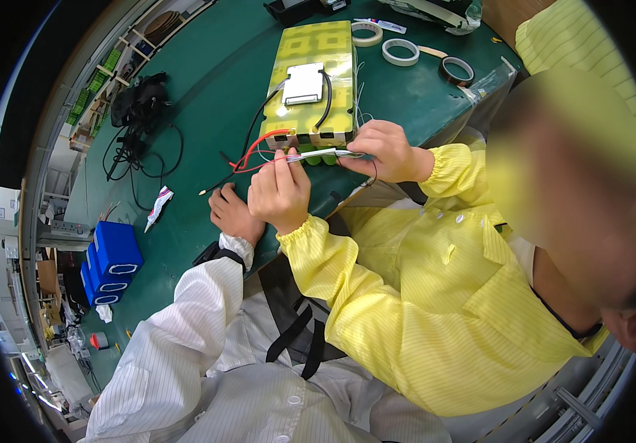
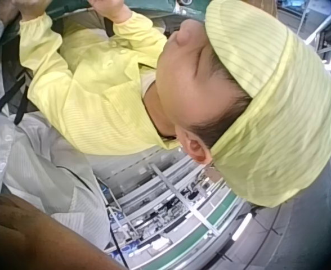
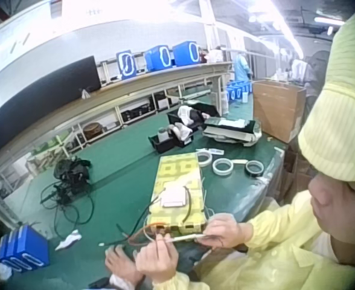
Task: Assembling or repairing a large battery pack by organizing wires and applying tape.
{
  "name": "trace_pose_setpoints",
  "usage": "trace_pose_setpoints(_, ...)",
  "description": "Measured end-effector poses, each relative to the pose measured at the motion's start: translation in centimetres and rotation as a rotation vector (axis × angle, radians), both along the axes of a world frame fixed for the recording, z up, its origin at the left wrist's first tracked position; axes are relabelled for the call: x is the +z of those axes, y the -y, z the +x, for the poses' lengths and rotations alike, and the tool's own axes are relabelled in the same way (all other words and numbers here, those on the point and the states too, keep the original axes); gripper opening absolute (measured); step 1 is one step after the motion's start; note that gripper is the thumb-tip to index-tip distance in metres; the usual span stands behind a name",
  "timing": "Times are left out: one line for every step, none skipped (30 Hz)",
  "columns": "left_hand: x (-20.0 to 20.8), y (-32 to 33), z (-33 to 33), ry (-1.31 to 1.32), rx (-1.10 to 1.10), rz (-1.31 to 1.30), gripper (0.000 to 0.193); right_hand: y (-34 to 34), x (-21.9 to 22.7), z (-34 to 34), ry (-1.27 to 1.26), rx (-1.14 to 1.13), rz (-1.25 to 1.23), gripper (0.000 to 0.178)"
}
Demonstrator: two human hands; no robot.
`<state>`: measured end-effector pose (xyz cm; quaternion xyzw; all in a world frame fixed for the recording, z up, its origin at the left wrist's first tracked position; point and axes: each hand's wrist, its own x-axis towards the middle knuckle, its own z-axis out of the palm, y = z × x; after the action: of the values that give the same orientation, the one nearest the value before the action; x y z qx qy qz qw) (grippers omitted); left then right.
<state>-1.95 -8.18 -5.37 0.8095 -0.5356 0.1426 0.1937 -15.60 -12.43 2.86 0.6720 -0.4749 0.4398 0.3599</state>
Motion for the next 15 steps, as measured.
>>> trace_pose_setpoints(0.01, -0.07, 0.12, 0.002, 0.003, 0.001, 0.054, 0.01, -0.03, 0.10, 0.002, 0.003, 0.001, 0.017)
trace_pose_setpoints(0.10, -0.02, -0.03, -0.002, 0.004, -0.003, 0.054, 0.09, 0.04, -0.02, 0.021, -0.003, -0.010, 0.017)
trace_pose_setpoints(0.21, 0.01, -0.13, -0.005, 0.005, -0.006, 0.053, 0.14, 0.11, -0.08, 0.040, -0.009, -0.021, 0.017)
trace_pose_setpoints(0.16, 0.08, -0.25, -0.007, 0.002, -0.006, 0.053, 0.14, 0.07, -0.19, 0.039, -0.011, -0.022, 0.017)
trace_pose_setpoints(0.12, 0.13, -0.36, -0.006, 0.000, -0.006, 0.053, 0.09, -0.03, -0.26, 0.013, -0.012, -0.020, 0.017)
trace_pose_setpoints(0.08, 0.18, -0.46, -0.005, -0.003, -0.006, 0.053, 0.08, -0.13, -0.33, -0.012, -0.013, -0.019, 0.018)
trace_pose_setpoints(0.09, 0.19, -0.44, -0.005, -0.002, -0.006, 0.053, 0.17, -0.25, -0.30, -0.012, -0.011, -0.019, 0.018)
trace_pose_setpoints(0.09, 0.21, -0.45, -0.002, 0.004, -0.003, 0.053, 0.32, -0.34, -0.30, -0.002, 0.027, -0.016, 0.017)
trace_pose_setpoints(0.11, 0.25, -0.46, 0.000, 0.009, 0.001, 0.053, 0.43, -0.42, -0.31, 0.008, 0.065, -0.013, 0.018)
trace_pose_setpoints(0.11, 0.23, -0.41, 0.001, 0.010, 0.000, 0.053, 0.34, -0.34, -0.24, 0.008, 0.066, -0.013, 0.018)
trace_pose_setpoints(0.12, 0.22, -0.38, -0.003, 0.008, -0.001, 0.053, 0.21, -0.22, -0.18, 0.026, 0.115, 0.013, 0.018)
trace_pose_setpoints(0.13, 0.23, -0.36, -0.007, 0.006, -0.002, 0.053, 0.15, -0.14, -0.16, 0.044, 0.164, 0.039, 0.019)
trace_pose_setpoints(0.13, 0.21, -0.36, -0.007, 0.005, -0.002, 0.053, 0.23, -0.17, -0.21, 0.044, 0.163, 0.039, 0.019)
trace_pose_setpoints(0.15, 0.19, -0.38, -0.005, 0.003, -0.006, 0.054, 0.40, -0.23, -0.33, 0.027, 0.153, 0.027, 0.018)
trace_pose_setpoints(0.16, 0.19, -0.40, -0.004, 0.002, -0.010, 0.054, 0.50, -0.26, -0.41, 0.009, 0.143, 0.015, 0.018)
